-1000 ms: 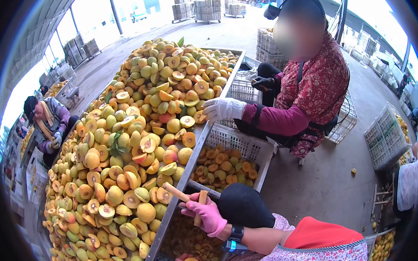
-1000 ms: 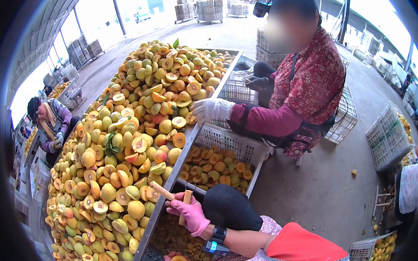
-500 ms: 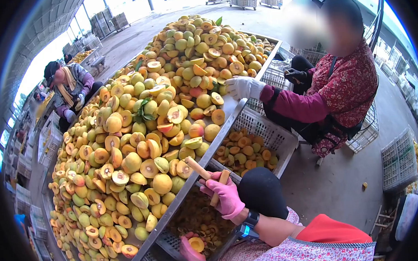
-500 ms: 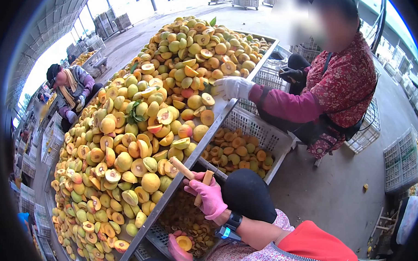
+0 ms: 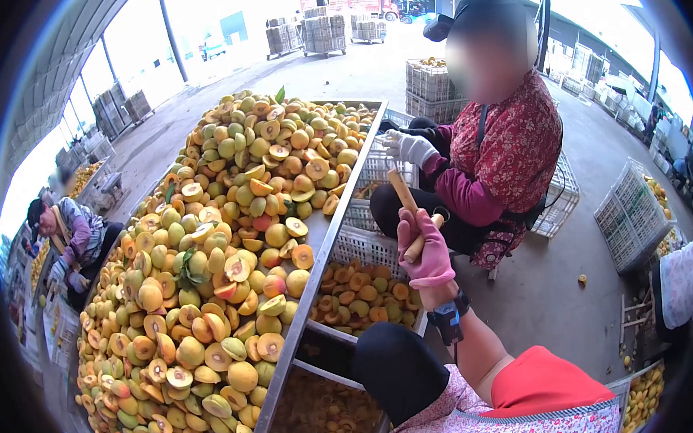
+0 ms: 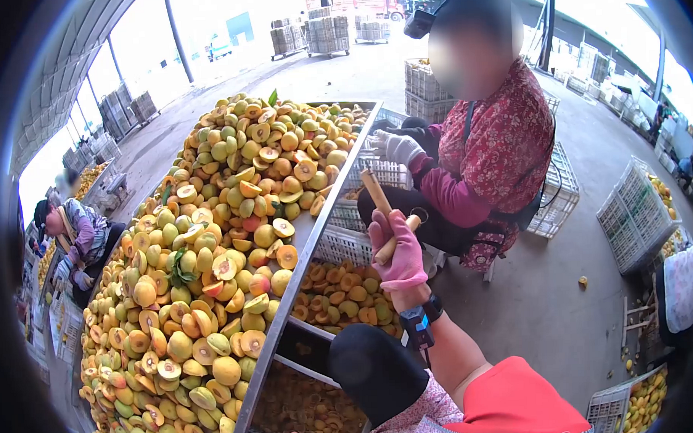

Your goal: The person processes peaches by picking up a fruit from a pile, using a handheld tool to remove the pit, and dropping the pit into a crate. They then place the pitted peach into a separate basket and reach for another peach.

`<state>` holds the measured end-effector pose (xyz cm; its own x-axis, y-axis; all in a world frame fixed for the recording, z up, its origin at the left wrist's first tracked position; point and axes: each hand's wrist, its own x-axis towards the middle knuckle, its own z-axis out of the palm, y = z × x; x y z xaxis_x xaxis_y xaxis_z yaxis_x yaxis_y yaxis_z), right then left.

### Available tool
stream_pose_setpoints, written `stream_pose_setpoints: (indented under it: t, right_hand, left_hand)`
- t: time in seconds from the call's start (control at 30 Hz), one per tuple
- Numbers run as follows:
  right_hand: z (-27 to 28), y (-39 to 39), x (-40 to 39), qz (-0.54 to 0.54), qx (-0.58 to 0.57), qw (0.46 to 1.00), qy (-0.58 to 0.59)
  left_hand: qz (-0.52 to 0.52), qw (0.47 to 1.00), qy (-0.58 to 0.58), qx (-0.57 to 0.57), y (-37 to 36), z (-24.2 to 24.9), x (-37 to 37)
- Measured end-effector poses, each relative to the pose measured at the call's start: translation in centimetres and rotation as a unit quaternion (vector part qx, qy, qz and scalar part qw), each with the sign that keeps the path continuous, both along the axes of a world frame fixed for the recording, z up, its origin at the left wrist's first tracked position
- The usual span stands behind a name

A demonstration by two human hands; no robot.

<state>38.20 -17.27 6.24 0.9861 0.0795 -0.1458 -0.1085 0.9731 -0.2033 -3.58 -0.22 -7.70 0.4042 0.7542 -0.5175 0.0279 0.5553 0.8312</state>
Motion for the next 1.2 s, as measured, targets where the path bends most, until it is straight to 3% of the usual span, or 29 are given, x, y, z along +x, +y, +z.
stream_pose_setpoints:
  t: [0.4,0.47,0.6,0.67,1.2]
  right_hand:
    - [-4.5,-3.7,3.5,-0.026,-0.009,0.999,0.024]
    - [-4.8,-3.7,3.6,-0.018,-0.008,1.0,0.014]
    - [-5.2,-3.8,3.4,-0.002,-0.005,1.0,0.011]
    - [-5.1,-3.9,3.1,0.01,-0.006,1.0,0.004]
    - [-5.8,-4.3,2.7,0.012,-0.002,1.0,0.023]
  left_hand:
    - [-0.011,0.999,0.042,0.027,-0.4,0.2,0.1]
    - [-0.039,0.994,0.054,0.086,-0.5,0.2,0.2]
    - [-0.058,0.993,0.06,0.079,-0.2,-0.2,0.0]
    - [-0.035,0.998,0.045,0.023,-0.1,-0.3,0.3]
    - [-0.034,0.998,0.052,0.023,-0.3,0.1,0.7]
